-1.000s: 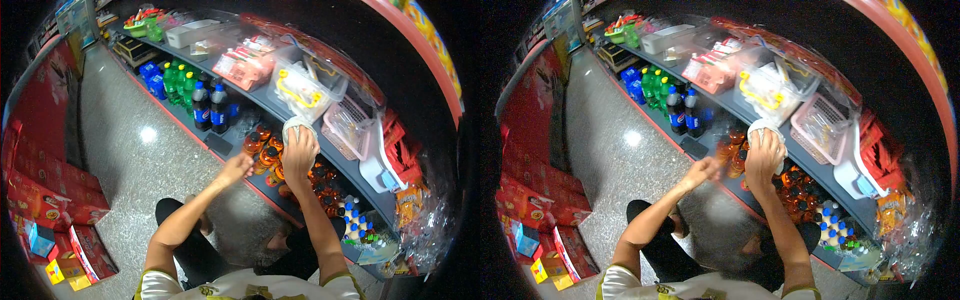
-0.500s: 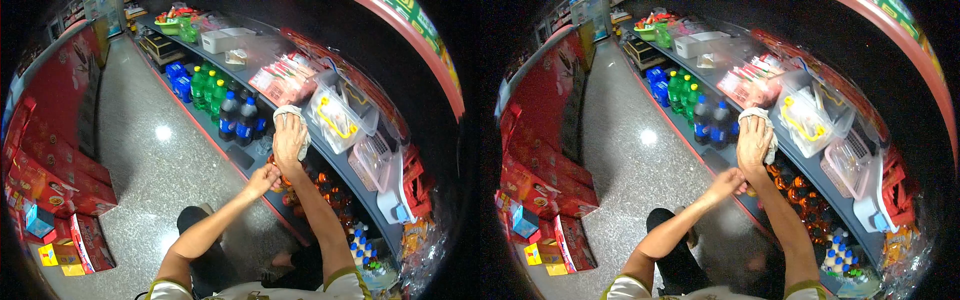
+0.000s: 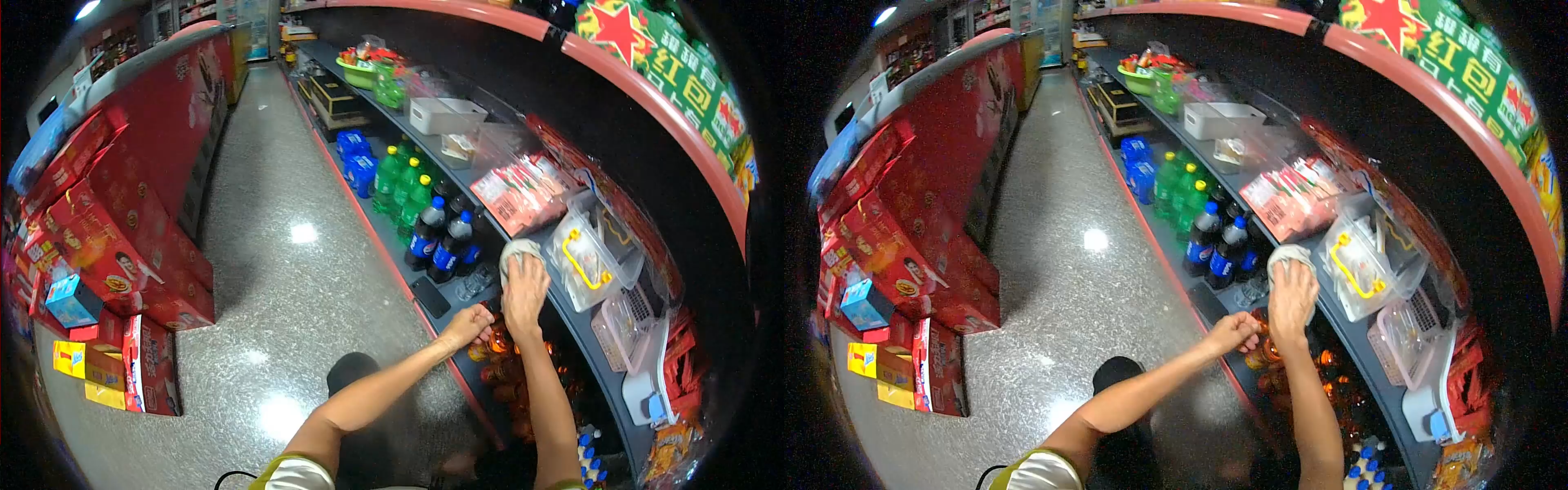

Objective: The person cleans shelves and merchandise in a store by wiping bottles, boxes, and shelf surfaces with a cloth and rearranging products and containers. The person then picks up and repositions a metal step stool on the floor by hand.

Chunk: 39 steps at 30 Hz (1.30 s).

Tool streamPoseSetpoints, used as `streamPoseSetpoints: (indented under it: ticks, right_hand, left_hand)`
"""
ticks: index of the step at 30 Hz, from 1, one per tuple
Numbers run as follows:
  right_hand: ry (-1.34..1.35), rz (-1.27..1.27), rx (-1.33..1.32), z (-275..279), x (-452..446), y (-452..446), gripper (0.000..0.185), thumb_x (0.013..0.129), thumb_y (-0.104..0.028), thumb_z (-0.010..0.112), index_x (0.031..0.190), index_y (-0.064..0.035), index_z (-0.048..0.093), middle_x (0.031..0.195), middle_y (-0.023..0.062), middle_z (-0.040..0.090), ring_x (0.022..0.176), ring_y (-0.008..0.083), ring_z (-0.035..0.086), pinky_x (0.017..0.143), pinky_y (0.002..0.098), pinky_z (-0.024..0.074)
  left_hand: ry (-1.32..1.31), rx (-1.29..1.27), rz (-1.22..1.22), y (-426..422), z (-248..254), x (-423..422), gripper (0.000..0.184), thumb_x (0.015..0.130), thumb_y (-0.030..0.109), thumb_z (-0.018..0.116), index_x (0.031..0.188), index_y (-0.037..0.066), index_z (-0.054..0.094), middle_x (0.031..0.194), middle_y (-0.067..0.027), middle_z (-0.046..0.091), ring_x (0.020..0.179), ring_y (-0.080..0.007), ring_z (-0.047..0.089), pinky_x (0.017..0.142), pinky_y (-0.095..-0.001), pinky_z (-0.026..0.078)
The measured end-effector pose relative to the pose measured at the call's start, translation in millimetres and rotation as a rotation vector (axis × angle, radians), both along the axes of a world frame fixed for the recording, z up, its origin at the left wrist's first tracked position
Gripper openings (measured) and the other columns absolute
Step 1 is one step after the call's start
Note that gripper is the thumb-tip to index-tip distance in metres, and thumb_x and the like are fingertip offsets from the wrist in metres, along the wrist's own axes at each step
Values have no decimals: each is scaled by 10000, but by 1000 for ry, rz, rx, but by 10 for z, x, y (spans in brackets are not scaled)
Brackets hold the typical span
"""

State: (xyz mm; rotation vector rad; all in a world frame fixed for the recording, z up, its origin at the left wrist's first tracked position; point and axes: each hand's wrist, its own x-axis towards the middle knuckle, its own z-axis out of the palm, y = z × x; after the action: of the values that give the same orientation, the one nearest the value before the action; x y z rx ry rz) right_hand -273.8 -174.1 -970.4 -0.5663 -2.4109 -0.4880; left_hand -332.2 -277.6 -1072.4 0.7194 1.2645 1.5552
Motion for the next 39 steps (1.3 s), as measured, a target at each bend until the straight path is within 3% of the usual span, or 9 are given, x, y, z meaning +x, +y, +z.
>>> streamPoseSetpoints:
  ticks: [9,11,16,29,33,34,37,38,39]
  right_hand:
    - [-56,-19,-74,67,609,-163,430,718,-25,646,1136,-67,551,1234,151,495,1167,331,442,974,462,341]
    - [-49,-31,-52,66,717,-192,448,695,-19,666,1125,-65,550,1236,158,487,1171,340,437,974,461,343]
    - [-69,-89,-55,26,970,-209,484,651,-8,693,1108,-54,540,1254,182,465,1185,369,421,972,471,344]
    - [-89,-234,-73,28,1462,-338,512,657,12,667,1145,-31,519,1253,187,470,1189,377,416,970,460,351]
    - [-24,-173,-251,164,1372,-416,486,670,15,651,1136,-5,517,1245,199,476,1165,406,425,961,447,368]
    - [7,-135,-356,232,1324,-451,478,676,25,611,1143,23,507,1183,211,513,1113,386,482,960,417,385]
    - [140,187,-775,199,1117,-632,480,682,2,561,1157,41,497,1118,214,542,1060,335,532,959,386,392]
    - [85,207,-934,270,1010,-812,506,684,-37,542,1179,50,486,1073,210,558,1023,296,552,948,365,399]
    - [31,174,-1024,342,878,-1055,508,698,-56,547,1192,44,482,1129,210,546,1056,303,542,951,372,399]
  left_hand:
    - [-5,30,-3,-58,5,-3,227,953,264,496,1013,50,542,831,-41,623,702,-112,615,615,-253,519]
    - [-35,28,53,-82,-4,-1,198,943,248,508,988,60,547,767,-25,612,632,-96,590,538,-223,479]
    - [-58,52,99,-213,24,-105,199,928,249,529,974,56,540,750,-20,606,600,-90,578,507,-219,469]
    - [-118,77,105,-542,26,-105,166,921,232,526,952,69,539,741,-20,590,604,-93,567,475,-221,453]
    - [-100,118,-37,-687,115,-97,277,917,334,559,999,71,538,797,2,599,669,-84,589,551,-213,490]
    - [-58,126,-138,-698,107,-101,466,891,498,552,1109,88,514,911,-34,596,798,-127,611,626,-264,522]
    - [-77,140,-315,-840,271,-25,707,838,663,505,1265,104,439,1111,-100,547,1023,-215,574,744,-338,532]
    - [-118,153,-383,-955,365,0,903,780,774,447,1383,113,329,1301,-162,427,1218,-312,452,877,-443,488]
    - [-260,175,-466,-955,401,19,944,782,782,423,1436,121,261,1415,-188,315,1285,-330,388,993,-467,405]
